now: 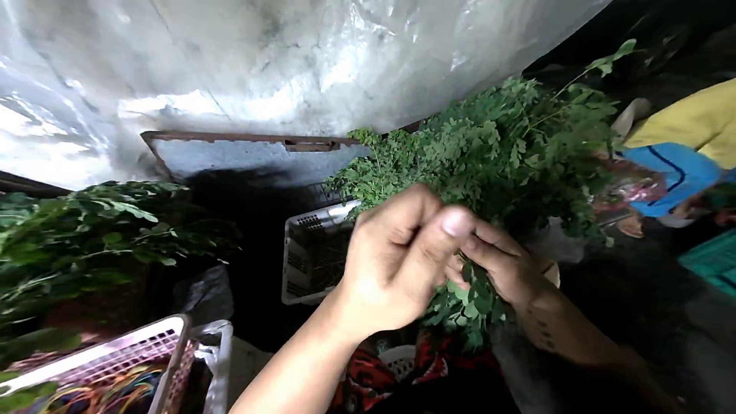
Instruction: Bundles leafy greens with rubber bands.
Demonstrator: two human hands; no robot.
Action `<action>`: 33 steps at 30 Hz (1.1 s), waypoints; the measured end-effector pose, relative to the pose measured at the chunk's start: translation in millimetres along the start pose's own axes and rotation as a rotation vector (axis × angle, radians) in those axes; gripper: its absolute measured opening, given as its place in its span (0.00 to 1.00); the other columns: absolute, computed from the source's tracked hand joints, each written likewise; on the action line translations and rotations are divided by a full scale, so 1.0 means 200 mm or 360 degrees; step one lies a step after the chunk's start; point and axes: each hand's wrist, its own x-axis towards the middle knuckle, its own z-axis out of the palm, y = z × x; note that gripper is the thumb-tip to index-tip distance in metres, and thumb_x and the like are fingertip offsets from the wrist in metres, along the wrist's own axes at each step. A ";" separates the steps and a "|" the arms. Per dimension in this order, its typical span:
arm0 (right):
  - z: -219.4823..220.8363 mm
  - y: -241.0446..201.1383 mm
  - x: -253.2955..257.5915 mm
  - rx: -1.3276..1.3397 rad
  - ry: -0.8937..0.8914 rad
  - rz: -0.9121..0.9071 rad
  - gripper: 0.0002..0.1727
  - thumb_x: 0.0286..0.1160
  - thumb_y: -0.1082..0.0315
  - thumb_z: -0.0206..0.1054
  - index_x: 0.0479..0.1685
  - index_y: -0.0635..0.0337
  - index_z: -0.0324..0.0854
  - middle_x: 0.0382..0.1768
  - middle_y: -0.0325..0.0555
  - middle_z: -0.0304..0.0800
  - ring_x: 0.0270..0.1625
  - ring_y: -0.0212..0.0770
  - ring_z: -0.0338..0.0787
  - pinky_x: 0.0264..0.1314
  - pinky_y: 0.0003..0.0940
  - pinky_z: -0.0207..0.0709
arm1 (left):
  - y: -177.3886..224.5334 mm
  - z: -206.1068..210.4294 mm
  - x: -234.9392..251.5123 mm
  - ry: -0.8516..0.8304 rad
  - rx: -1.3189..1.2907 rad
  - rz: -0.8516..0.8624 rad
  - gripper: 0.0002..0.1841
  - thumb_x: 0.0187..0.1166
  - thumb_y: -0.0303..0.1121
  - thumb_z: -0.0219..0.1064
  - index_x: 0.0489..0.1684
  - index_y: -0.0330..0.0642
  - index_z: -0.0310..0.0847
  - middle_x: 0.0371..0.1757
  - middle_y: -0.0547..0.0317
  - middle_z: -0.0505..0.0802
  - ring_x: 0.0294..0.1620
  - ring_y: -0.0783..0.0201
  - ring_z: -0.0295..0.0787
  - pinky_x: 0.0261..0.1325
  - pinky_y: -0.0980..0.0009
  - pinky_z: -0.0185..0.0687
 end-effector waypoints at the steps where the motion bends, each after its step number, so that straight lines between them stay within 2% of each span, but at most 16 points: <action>1: -0.01 0.01 0.00 0.0026 -0.0042 -0.0013 0.18 0.94 0.48 0.50 0.51 0.48 0.81 0.27 0.28 0.81 0.31 0.24 0.85 0.42 0.25 0.87 | 0.01 0.00 0.01 0.0070 -0.0084 -0.0095 0.20 0.95 0.42 0.47 0.29 0.45 0.73 0.22 0.64 0.81 0.22 0.68 0.81 0.30 0.69 0.86; 4: -0.01 0.01 -0.01 0.0126 -0.0184 -0.0025 0.20 0.93 0.46 0.52 0.52 0.50 0.82 0.30 0.28 0.82 0.31 0.23 0.85 0.40 0.23 0.86 | 0.02 -0.02 0.03 0.0202 -0.0356 -0.0449 0.25 0.97 0.47 0.39 0.25 0.49 0.67 0.18 0.64 0.74 0.17 0.69 0.73 0.21 0.74 0.77; 6: -0.02 0.01 -0.02 0.0177 -0.0278 -0.0034 0.21 0.93 0.47 0.52 0.52 0.51 0.82 0.29 0.27 0.82 0.31 0.22 0.85 0.39 0.21 0.85 | 0.03 -0.03 0.05 0.0180 -0.0475 -0.0638 0.27 0.96 0.52 0.35 0.24 0.49 0.65 0.17 0.64 0.73 0.15 0.69 0.70 0.18 0.77 0.71; 8: -0.03 0.02 -0.02 0.0219 -0.0345 -0.0022 0.21 0.92 0.46 0.52 0.52 0.52 0.83 0.26 0.26 0.82 0.30 0.22 0.85 0.38 0.20 0.84 | 0.04 -0.03 0.06 0.0134 -0.0534 -0.0762 0.29 0.96 0.54 0.34 0.24 0.48 0.65 0.17 0.63 0.72 0.15 0.70 0.69 0.18 0.79 0.66; 11: -0.03 0.03 -0.03 0.0253 -0.0405 0.0006 0.21 0.92 0.46 0.52 0.51 0.52 0.82 0.25 0.26 0.81 0.29 0.22 0.85 0.40 0.22 0.85 | 0.05 -0.04 0.06 0.0100 -0.0504 -0.0800 0.29 0.95 0.56 0.34 0.27 0.48 0.66 0.19 0.62 0.72 0.16 0.69 0.69 0.18 0.78 0.67; 14: -0.04 0.05 -0.02 0.0335 -0.0416 0.0027 0.20 0.92 0.47 0.53 0.54 0.51 0.82 0.25 0.26 0.81 0.29 0.23 0.85 0.41 0.23 0.86 | 0.06 -0.03 0.03 0.0010 -0.0321 -0.0513 0.26 0.96 0.51 0.37 0.30 0.46 0.68 0.21 0.62 0.76 0.19 0.68 0.75 0.22 0.75 0.76; 16: -0.03 0.05 -0.01 0.0421 -0.0417 0.0007 0.19 0.93 0.48 0.52 0.54 0.52 0.82 0.26 0.26 0.81 0.29 0.22 0.85 0.41 0.22 0.85 | 0.06 -0.03 -0.01 -0.0089 -0.0112 -0.0218 0.23 0.95 0.48 0.44 0.31 0.44 0.71 0.22 0.63 0.81 0.23 0.70 0.80 0.28 0.73 0.82; 19: 0.01 0.01 -0.01 0.0571 -0.0358 0.0030 0.17 0.93 0.50 0.54 0.52 0.50 0.84 0.26 0.24 0.83 0.29 0.19 0.85 0.37 0.17 0.82 | 0.01 -0.03 -0.07 -0.0205 0.0190 0.0188 0.27 0.94 0.48 0.49 0.26 0.37 0.75 0.26 0.58 0.85 0.31 0.69 0.86 0.38 0.71 0.86; 22: 0.03 0.00 0.01 0.0785 -0.0316 0.0067 0.15 0.91 0.51 0.55 0.51 0.46 0.86 0.24 0.24 0.87 0.29 0.20 0.88 0.38 0.17 0.85 | -0.05 -0.03 -0.14 -0.0189 0.0513 0.0549 0.27 0.95 0.46 0.49 0.23 0.37 0.74 0.27 0.53 0.86 0.35 0.65 0.88 0.45 0.69 0.87; 24: 0.05 0.03 0.05 0.1042 -0.0450 0.0025 0.17 0.92 0.52 0.54 0.49 0.54 0.83 0.22 0.29 0.84 0.27 0.24 0.88 0.40 0.23 0.87 | -0.07 -0.04 -0.16 -0.0054 0.0431 0.0648 0.24 0.95 0.43 0.49 0.25 0.38 0.74 0.29 0.52 0.89 0.37 0.64 0.91 0.47 0.67 0.91; 27: 0.12 0.07 0.10 0.1362 -0.0545 -0.0095 0.17 0.91 0.53 0.56 0.47 0.58 0.81 0.20 0.32 0.80 0.26 0.32 0.88 0.43 0.35 0.89 | -0.05 -0.05 -0.18 0.0382 0.0079 0.0529 0.17 0.93 0.40 0.56 0.32 0.43 0.80 0.31 0.58 0.89 0.36 0.63 0.92 0.44 0.61 0.95; 29: 0.10 0.06 0.14 0.1500 -0.0559 -0.0278 0.16 0.88 0.54 0.58 0.49 0.56 0.85 0.24 0.35 0.87 0.30 0.36 0.92 0.45 0.40 0.92 | -0.01 -0.08 -0.15 0.0719 0.0023 0.0403 0.14 0.91 0.40 0.58 0.34 0.49 0.84 0.31 0.62 0.93 0.33 0.61 0.95 0.40 0.59 0.96; 30: 0.06 0.06 0.16 0.1539 -0.0656 -0.0346 0.17 0.89 0.55 0.56 0.54 0.57 0.85 0.28 0.39 0.90 0.34 0.39 0.95 0.49 0.43 0.93 | 0.03 -0.10 -0.12 0.0773 0.0127 0.0300 0.13 0.91 0.41 0.57 0.36 0.50 0.82 0.29 0.64 0.92 0.30 0.64 0.94 0.35 0.63 0.95; 31: 0.03 0.05 0.19 0.1530 -0.0789 -0.0315 0.18 0.90 0.55 0.55 0.57 0.57 0.85 0.32 0.40 0.93 0.38 0.41 0.97 0.52 0.45 0.94 | 0.10 -0.13 -0.08 0.0658 0.0317 0.0155 0.10 0.91 0.41 0.57 0.43 0.48 0.79 0.29 0.66 0.90 0.27 0.69 0.91 0.31 0.68 0.92; 32: 0.04 0.02 0.21 0.1469 -0.0866 -0.0203 0.18 0.90 0.54 0.56 0.56 0.57 0.84 0.32 0.39 0.92 0.38 0.41 0.97 0.52 0.45 0.94 | 0.19 -0.14 -0.03 0.0419 0.0514 -0.0022 0.10 0.87 0.37 0.63 0.51 0.40 0.79 0.27 0.64 0.87 0.25 0.71 0.86 0.29 0.71 0.89; 33: 0.08 -0.03 0.22 0.1367 -0.0870 -0.0055 0.18 0.90 0.52 0.56 0.53 0.57 0.84 0.29 0.37 0.89 0.35 0.39 0.95 0.52 0.43 0.93 | 0.28 -0.14 0.05 0.0105 0.0729 -0.0247 0.16 0.82 0.35 0.70 0.61 0.34 0.80 0.27 0.62 0.89 0.25 0.72 0.86 0.31 0.72 0.89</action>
